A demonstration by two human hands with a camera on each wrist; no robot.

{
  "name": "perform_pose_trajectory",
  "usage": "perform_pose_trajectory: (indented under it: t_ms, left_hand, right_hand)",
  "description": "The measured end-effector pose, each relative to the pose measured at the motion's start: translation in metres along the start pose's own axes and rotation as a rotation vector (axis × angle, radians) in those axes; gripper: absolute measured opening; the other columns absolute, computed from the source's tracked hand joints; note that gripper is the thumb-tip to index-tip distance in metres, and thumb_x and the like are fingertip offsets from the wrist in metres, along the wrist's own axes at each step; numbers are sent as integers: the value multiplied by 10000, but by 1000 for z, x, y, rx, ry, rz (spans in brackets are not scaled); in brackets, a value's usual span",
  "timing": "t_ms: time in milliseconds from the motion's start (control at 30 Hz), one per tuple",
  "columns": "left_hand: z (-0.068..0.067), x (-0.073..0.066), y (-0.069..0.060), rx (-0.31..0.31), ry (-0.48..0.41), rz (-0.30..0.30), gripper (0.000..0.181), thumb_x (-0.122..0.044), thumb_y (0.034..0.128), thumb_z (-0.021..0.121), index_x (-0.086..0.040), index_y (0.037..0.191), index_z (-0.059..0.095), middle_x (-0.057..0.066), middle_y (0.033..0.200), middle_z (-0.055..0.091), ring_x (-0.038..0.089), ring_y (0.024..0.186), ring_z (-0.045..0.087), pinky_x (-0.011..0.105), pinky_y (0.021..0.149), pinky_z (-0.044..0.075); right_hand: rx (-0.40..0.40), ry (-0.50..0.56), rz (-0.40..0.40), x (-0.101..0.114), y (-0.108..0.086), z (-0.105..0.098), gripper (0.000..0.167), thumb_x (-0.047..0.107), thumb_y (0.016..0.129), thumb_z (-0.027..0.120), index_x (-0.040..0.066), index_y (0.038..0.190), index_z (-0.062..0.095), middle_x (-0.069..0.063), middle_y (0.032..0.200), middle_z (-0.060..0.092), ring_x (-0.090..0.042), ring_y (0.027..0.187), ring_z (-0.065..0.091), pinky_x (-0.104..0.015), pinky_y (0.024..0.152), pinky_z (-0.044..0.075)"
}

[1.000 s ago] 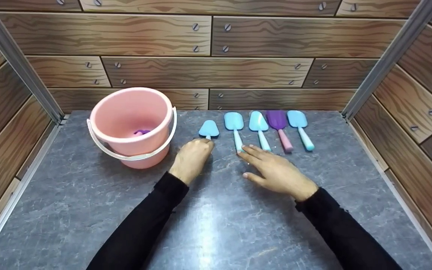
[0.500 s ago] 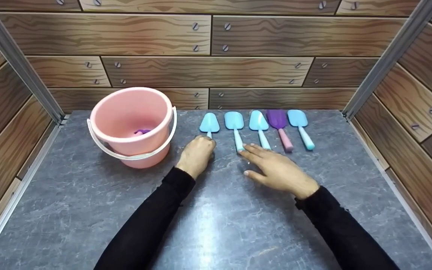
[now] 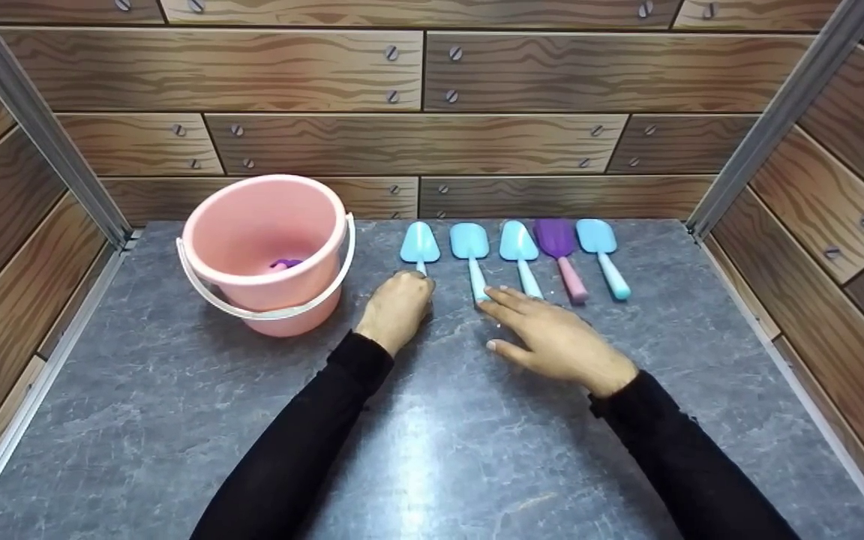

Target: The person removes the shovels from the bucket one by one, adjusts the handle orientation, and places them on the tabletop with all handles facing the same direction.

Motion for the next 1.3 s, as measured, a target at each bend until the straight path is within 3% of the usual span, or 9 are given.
perform_pose_trajectory:
  t_ms: [133,300,500,667,900,1300]
  left_hand:
    - [-7,-2,0,11,1,-21,159,-116,1025,901,8,1037,801,169,1064,846,418,1021,860,557,849,744]
    - [-24,-6,-1,-23,49,-20,267,-273,1074,876,-16,1083,805,158,1091,867,409,1037,853,588,859,727]
    - [-47,-12,-1,-75,90,6,309,-326,1097,840,-33,1188,805,138,1189,878,393,1095,853,579,880,718]
    - [-65,-12,-2,-79,114,15,388,-359,1122,804,-38,1341,803,125,1299,871,367,1189,845,551,977,712]
    - [-96,-4,-5,-80,74,-20,510,-385,1154,755,-22,1512,752,162,1466,832,397,1372,798,591,1191,651]
    - [-132,17,-21,-150,30,-94,506,-364,1159,746,-53,1558,727,179,1511,808,418,1409,778,608,1235,626]
  right_hand:
    - [-5,-1,1,1,0,-1,689,432,1169,724,95,1746,556,-224,1834,507,-458,1697,528,-691,1384,472]
    - [-9,-13,2,2,0,-4,688,434,1168,724,107,1749,555,-208,1847,491,-450,1699,527,-692,1382,474]
    - [-21,-30,-10,4,1,-8,694,445,1166,721,103,1746,556,-211,1842,496,-455,1692,533,-690,1376,480]
    - [-29,-33,-6,6,1,-10,691,441,1166,725,105,1747,557,-208,1840,502,-451,1686,543,-679,1377,485]
    - [-38,-40,-4,13,2,-14,696,466,1174,710,119,1755,549,-206,1837,508,-460,1676,552,-687,1363,499]
    - [-47,-58,-35,22,3,-22,712,470,1182,689,115,1774,517,-184,1859,480,-439,1721,498,-672,1408,446]
Point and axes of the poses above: each hand's wrist, its own y-axis towards the middle knuckle, its own z-axis out of the palm, x = y × z, the point moved 1 cm from there along y, towards the middle knuckle
